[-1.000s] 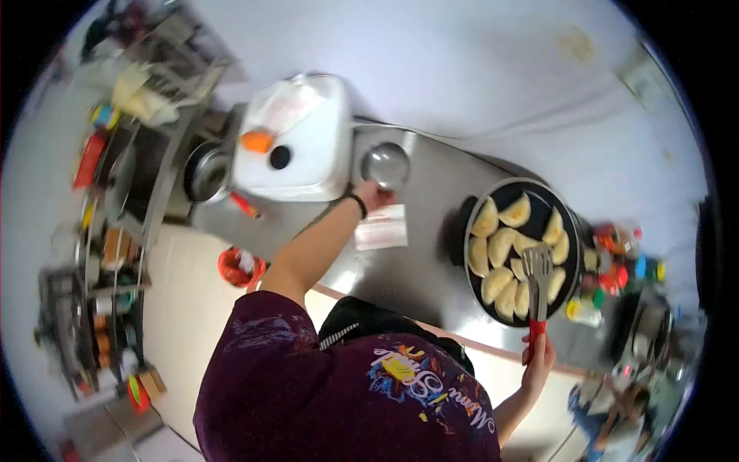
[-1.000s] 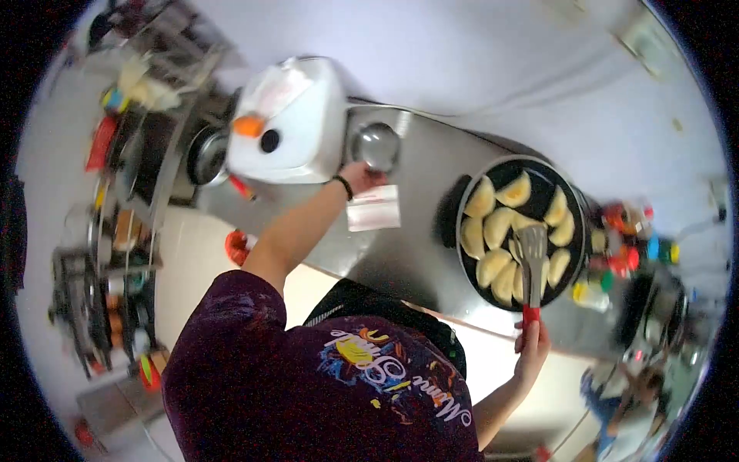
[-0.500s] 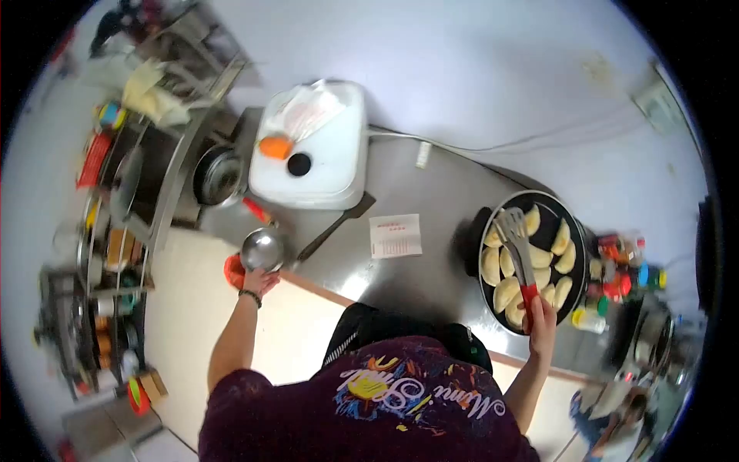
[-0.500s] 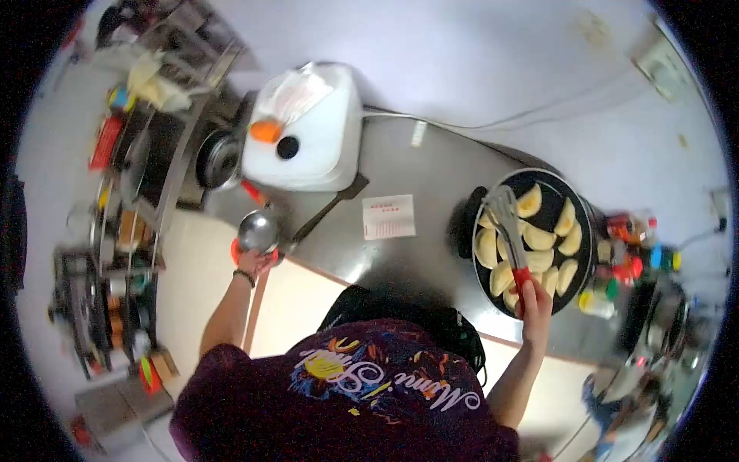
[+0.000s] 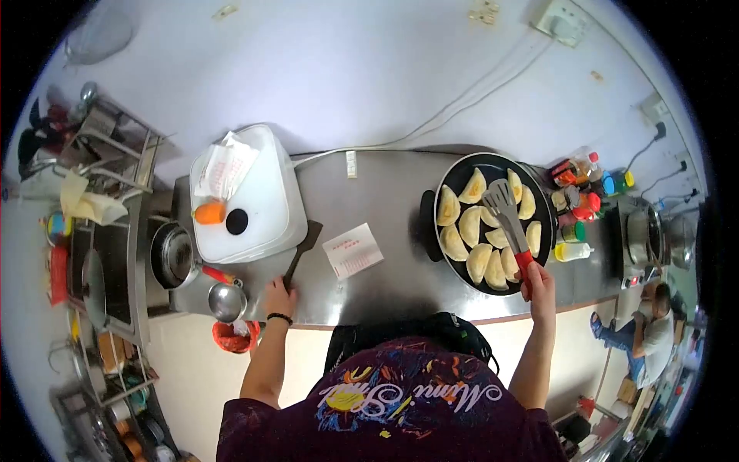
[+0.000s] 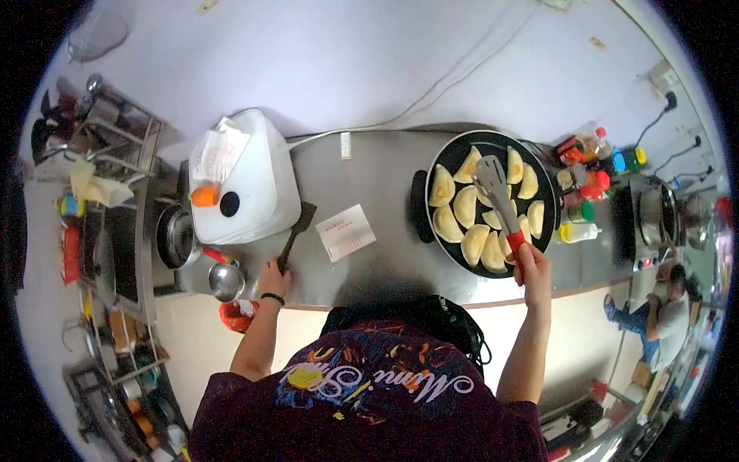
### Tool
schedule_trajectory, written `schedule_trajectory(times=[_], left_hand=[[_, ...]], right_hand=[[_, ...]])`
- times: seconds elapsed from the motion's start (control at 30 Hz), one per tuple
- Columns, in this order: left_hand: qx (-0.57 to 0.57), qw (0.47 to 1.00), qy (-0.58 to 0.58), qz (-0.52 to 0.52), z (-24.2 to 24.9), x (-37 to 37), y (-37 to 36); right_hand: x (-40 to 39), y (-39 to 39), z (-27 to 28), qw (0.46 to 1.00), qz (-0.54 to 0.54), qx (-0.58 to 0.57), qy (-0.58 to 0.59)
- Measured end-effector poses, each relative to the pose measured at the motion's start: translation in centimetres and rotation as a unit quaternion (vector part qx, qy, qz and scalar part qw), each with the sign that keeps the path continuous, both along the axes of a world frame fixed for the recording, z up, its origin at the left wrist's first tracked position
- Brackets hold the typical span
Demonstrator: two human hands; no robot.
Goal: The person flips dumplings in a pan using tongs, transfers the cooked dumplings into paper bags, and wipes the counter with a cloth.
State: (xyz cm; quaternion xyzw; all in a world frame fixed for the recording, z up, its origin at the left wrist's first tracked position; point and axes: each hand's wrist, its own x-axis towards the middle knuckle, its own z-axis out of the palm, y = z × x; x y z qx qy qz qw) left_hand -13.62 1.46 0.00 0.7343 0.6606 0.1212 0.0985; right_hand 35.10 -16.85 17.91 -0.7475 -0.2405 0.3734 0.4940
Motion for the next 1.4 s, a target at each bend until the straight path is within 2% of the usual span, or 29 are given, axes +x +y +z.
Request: schedule_trajectory(times=[0.07, 0.1, 0.2, 0.27, 0.3, 0.33, 0.4, 0.43, 0.47, 0.5, 0.53, 0.57, 0.6, 0.67, 0.73, 0.8, 0.83, 0.93, 1.0, 1.07, 1.1, 1.13, 1.2, 1.27, 1.33, 1.37, 1.4], left_hand=[[-0.159, 0.986, 0.056, -0.001, -1.4, -1.0, 0.9], [-0.191, 0.981, 0.036, 0.022, -1.8, -1.9, 0.8], [-0.168, 0.980, 0.086, 0.058, -0.4, -3.6, -0.6], [-0.130, 0.984, 0.096, 0.077, 1.6, -1.8, -0.8], [-0.068, 0.996, 0.026, -0.043, 3.8, 0.3, -0.4], [-0.002, 0.986, -0.041, -0.161, 6.4, 2.4, 0.2], [0.087, 0.979, -0.053, -0.178, 13.6, 7.1, 3.6], [0.174, 0.968, -0.094, -0.153, 15.7, 7.8, 6.0], [0.236, 0.967, -0.028, -0.097, 17.1, 7.7, 9.4], [0.225, 0.970, -0.070, -0.061, 19.3, 7.8, 12.4], [0.275, 0.954, -0.091, -0.078, 20.4, 7.3, 15.6], [0.269, 0.961, -0.030, -0.064, 21.0, 6.8, 18.3], [0.262, 0.963, 0.029, -0.051, 21.1, 6.2, 20.9], [0.204, 0.978, 0.022, 0.037, 19.8, 3.7, 26.6], [0.023, 0.992, 0.030, 0.118, 18.6, 1.4, 31.2], [0.013, 0.984, 0.172, 0.033, 11.2, -4.4, 38.3], [0.025, 0.983, 0.178, 0.023, 12.5, -3.9, 38.9], [-0.033, 0.996, 0.065, 0.050, 13.1, -3.3, 36.1], [-0.051, 0.997, 0.049, 0.033, 14.6, -3.2, 35.4], [-0.177, 0.984, -0.011, 0.000, 18.3, -1.8, 34.2], [-0.128, 0.982, -0.134, -0.035, 18.3, -2.0, 34.3], [-0.132, 0.982, -0.133, -0.037, 18.3, -2.1, 34.4], [-0.085, 0.987, -0.063, -0.123, 19.8, -0.6, 33.7], [-0.140, 0.979, -0.102, -0.106, 18.7, 0.6, 34.0], [-0.069, 0.947, -0.195, -0.244, 15.2, 0.1, 36.4], [-0.078, 0.944, -0.194, -0.257, 15.6, 0.7, 36.4], [-0.127, 0.947, -0.130, -0.263, 16.8, 1.3, 35.9]], right_hand=[[1.0, -1.1, -0.6, 0.999, -0.048, 0.013, 0.023], [1.0, -1.5, -0.3, 0.997, -0.079, 0.001, 0.014], [1.7, -3.6, -0.5, 0.991, -0.128, -0.022, -0.008], [2.3, -5.1, -1.6, 0.989, -0.147, 0.004, 0.014], [2.3, -5.6, -1.8, 0.988, -0.155, 0.000, 0.018], [2.2, -5.9, -1.8, 0.987, -0.158, -0.002, 0.021], [2.1, -6.1, -1.9, 0.985, -0.171, 0.012, 0.033], [2.9, -6.6, -2.6, 0.987, -0.158, 0.009, 0.027], [2.7, -6.4, -2.1, 0.988, -0.154, 0.010, 0.025], [3.0, -6.5, -2.1, 0.989, -0.143, 0.009, 0.023], [3.2, -6.6, -2.0, 0.991, -0.135, 0.009, 0.022], [2.6, -6.2, -1.5, 0.988, -0.151, 0.028, 0.013], [2.8, -6.2, -1.4, 0.988, -0.150, 0.034, 0.014], [2.7, -6.8, -1.4, 0.988, -0.147, 0.038, 0.007], [2.4, -7.5, -1.2, 0.988, -0.152, 0.041, 0.000], [1.8, -8.4, -1.3, 0.986, -0.167, 0.019, -0.022], [1.6, -8.9, -1.6, 0.984, -0.174, 0.012, -0.026], [1.3, -10.3, -1.8, 0.982, -0.187, 0.003, -0.021], [1.0, -10.8, -1.8, 0.981, -0.194, -0.008, -0.029], [0.6, -10.9, -1.4, 0.980, -0.196, -0.018, -0.040], [0.3, -10.9, -1.2, 0.980, -0.194, -0.010, -0.046], [-0.1, -10.9, -1.2, 0.980, -0.194, -0.004, -0.052], [-0.7, -10.6, -1.3, 0.981, -0.189, -0.007, -0.045], [-1.6, -10.3, -1.3, 0.980, -0.195, -0.012, -0.038], [-2.4, -9.8, -1.1, 0.983, -0.175, -0.023, -0.045], [-2.9, -9.8, -1.0, 0.984, -0.168, -0.027, -0.048], [-3.3, -9.7, -0.7, 0.985, -0.161, -0.030, -0.051]])
